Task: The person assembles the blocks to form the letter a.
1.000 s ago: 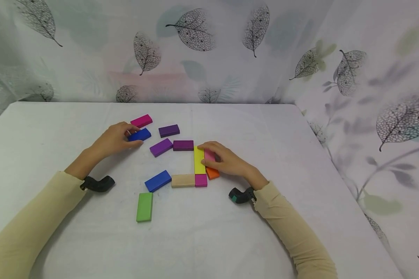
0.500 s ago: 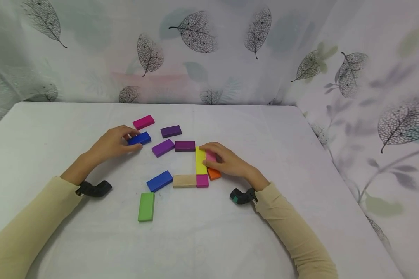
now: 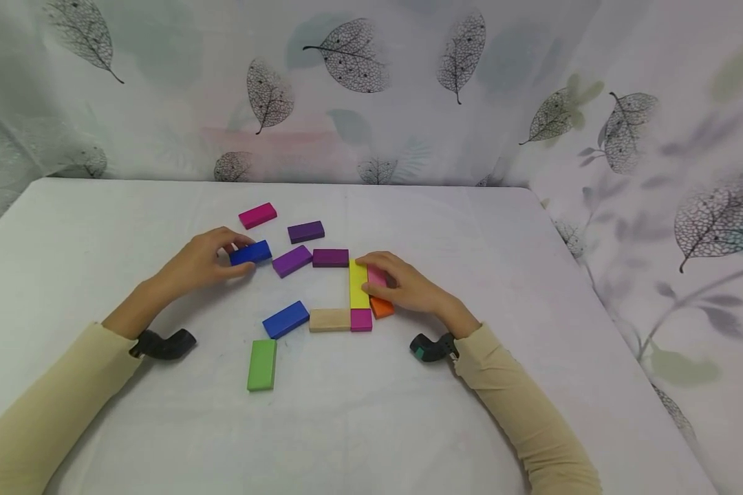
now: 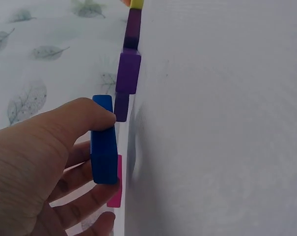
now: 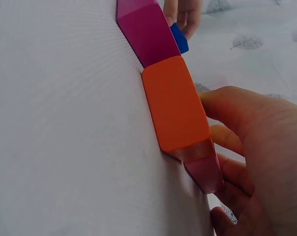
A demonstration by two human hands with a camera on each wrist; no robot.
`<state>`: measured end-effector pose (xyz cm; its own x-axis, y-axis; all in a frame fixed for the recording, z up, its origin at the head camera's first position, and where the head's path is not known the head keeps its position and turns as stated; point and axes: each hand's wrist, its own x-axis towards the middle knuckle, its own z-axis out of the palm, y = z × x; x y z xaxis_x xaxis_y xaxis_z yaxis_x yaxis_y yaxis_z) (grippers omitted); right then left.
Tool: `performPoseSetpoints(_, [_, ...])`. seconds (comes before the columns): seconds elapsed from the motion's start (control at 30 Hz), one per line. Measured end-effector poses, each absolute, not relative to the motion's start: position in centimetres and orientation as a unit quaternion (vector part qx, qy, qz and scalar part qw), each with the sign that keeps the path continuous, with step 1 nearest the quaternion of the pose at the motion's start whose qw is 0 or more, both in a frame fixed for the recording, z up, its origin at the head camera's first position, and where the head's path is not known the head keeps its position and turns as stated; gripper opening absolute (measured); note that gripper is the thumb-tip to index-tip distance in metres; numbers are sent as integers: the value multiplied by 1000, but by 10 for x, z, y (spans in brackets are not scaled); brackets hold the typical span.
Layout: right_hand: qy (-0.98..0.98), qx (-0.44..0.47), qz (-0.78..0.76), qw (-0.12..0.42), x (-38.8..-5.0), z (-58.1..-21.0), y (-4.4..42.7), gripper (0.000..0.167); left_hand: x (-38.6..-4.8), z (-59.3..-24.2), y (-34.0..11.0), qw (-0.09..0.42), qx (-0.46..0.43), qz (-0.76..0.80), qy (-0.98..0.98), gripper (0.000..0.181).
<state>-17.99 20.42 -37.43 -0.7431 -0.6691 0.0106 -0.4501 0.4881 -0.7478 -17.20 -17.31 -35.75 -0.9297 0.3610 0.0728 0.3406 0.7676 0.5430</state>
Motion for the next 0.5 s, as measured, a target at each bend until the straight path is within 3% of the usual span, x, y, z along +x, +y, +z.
performPoseSetpoints(0.5, [855,-330,-376,140,-181,-377,205,50,-156,-351,-165,8,211,269,940,46])
